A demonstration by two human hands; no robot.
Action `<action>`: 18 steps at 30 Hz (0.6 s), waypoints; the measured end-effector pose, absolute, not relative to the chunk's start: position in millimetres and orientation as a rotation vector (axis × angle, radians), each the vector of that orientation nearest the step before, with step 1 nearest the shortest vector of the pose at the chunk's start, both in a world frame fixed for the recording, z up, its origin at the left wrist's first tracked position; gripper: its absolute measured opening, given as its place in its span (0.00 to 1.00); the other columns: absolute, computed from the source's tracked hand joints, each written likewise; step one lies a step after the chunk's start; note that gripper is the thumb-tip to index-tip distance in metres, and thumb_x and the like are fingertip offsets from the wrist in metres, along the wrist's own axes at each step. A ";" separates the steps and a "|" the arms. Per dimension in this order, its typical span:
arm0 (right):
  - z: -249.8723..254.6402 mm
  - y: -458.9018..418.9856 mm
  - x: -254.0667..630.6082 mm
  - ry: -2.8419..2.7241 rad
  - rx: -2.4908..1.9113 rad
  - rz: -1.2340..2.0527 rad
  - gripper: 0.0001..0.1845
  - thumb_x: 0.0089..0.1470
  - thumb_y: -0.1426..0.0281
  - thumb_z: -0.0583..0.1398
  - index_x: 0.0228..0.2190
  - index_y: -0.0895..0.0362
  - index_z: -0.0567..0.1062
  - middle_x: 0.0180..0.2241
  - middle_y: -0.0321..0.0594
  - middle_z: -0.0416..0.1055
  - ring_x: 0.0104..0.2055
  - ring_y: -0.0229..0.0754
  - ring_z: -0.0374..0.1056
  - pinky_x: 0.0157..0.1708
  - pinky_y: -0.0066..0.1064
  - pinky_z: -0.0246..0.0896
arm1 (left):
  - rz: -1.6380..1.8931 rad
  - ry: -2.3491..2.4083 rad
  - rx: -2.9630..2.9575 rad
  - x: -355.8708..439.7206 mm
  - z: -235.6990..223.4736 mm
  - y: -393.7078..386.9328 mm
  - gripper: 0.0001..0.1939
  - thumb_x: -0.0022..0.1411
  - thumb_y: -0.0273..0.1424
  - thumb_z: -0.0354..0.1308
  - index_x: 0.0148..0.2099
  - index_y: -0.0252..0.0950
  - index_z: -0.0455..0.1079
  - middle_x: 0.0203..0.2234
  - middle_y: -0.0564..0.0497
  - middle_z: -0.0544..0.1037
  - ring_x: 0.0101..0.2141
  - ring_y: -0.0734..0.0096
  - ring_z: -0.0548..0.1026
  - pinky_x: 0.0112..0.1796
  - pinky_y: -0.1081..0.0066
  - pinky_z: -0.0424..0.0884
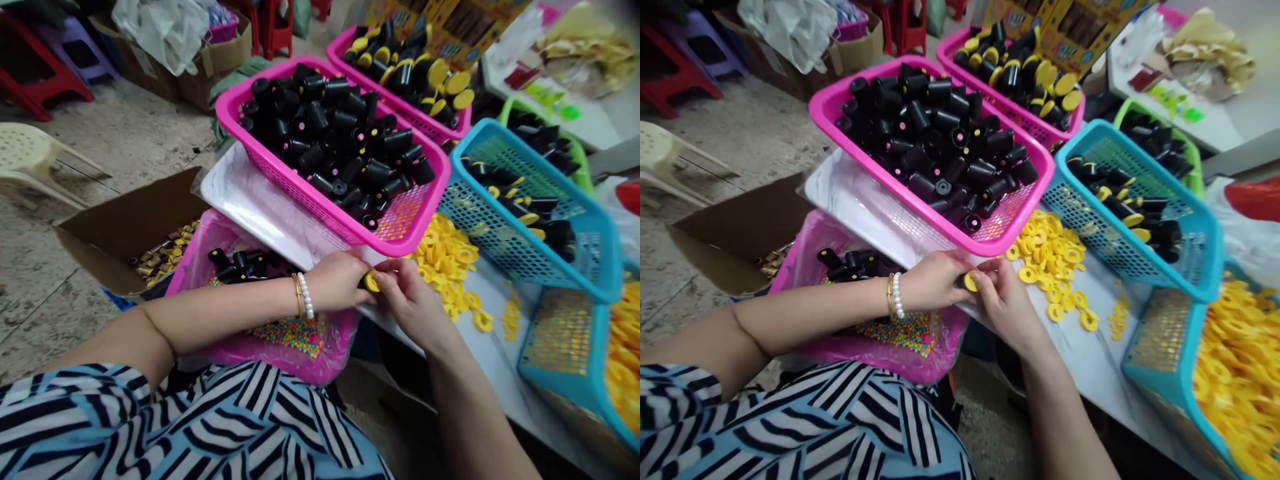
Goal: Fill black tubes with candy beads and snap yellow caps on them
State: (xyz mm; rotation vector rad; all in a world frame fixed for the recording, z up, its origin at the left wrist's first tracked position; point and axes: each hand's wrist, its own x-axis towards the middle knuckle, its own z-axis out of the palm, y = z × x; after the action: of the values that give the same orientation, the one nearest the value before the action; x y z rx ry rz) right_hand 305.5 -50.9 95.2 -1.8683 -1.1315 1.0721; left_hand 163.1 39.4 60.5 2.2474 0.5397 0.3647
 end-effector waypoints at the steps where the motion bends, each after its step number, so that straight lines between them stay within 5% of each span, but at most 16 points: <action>1: 93.6 -52.3 304.7 -1.105 -1.845 1.094 0.21 0.51 0.50 0.65 0.34 0.52 0.69 0.16 0.29 0.65 0.16 0.36 0.59 0.16 0.28 0.54 | 0.353 0.507 2.249 161.6 61.7 41.3 0.14 0.59 0.37 0.66 0.41 0.30 0.78 0.33 0.44 0.80 0.37 0.59 0.78 0.40 0.64 0.73; 7: 92.6 -47.6 318.7 -0.939 -1.653 1.378 0.27 0.41 0.47 0.70 0.31 0.55 0.72 0.21 0.32 0.69 0.21 0.36 0.65 0.23 0.30 0.65 | 0.439 0.504 2.236 156.0 61.6 39.7 0.14 0.62 0.38 0.64 0.40 0.30 0.79 0.33 0.44 0.80 0.35 0.64 0.77 0.39 0.68 0.71; 13: 95.6 -40.2 323.0 -0.991 -1.749 1.402 0.24 0.40 0.56 0.73 0.28 0.56 0.69 0.20 0.30 0.67 0.20 0.32 0.62 0.19 0.24 0.56 | 0.415 0.623 2.319 159.4 59.5 29.3 0.19 0.62 0.43 0.64 0.41 0.30 0.79 0.33 0.43 0.78 0.35 0.61 0.77 0.38 0.65 0.72; 18: 95.4 -53.0 309.3 -1.075 -1.740 1.275 0.25 0.49 0.52 0.67 0.41 0.53 0.70 0.22 0.29 0.68 0.22 0.36 0.66 0.23 0.28 0.63 | 0.385 0.672 2.295 163.2 61.0 28.4 0.20 0.60 0.42 0.65 0.42 0.27 0.76 0.36 0.40 0.79 0.38 0.57 0.78 0.40 0.63 0.74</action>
State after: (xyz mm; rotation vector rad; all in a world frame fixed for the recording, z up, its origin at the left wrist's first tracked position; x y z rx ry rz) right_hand 309.3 -53.0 95.4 -1.7399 -1.0749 1.2749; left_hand 163.2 28.4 61.0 2.2946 0.6720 0.3851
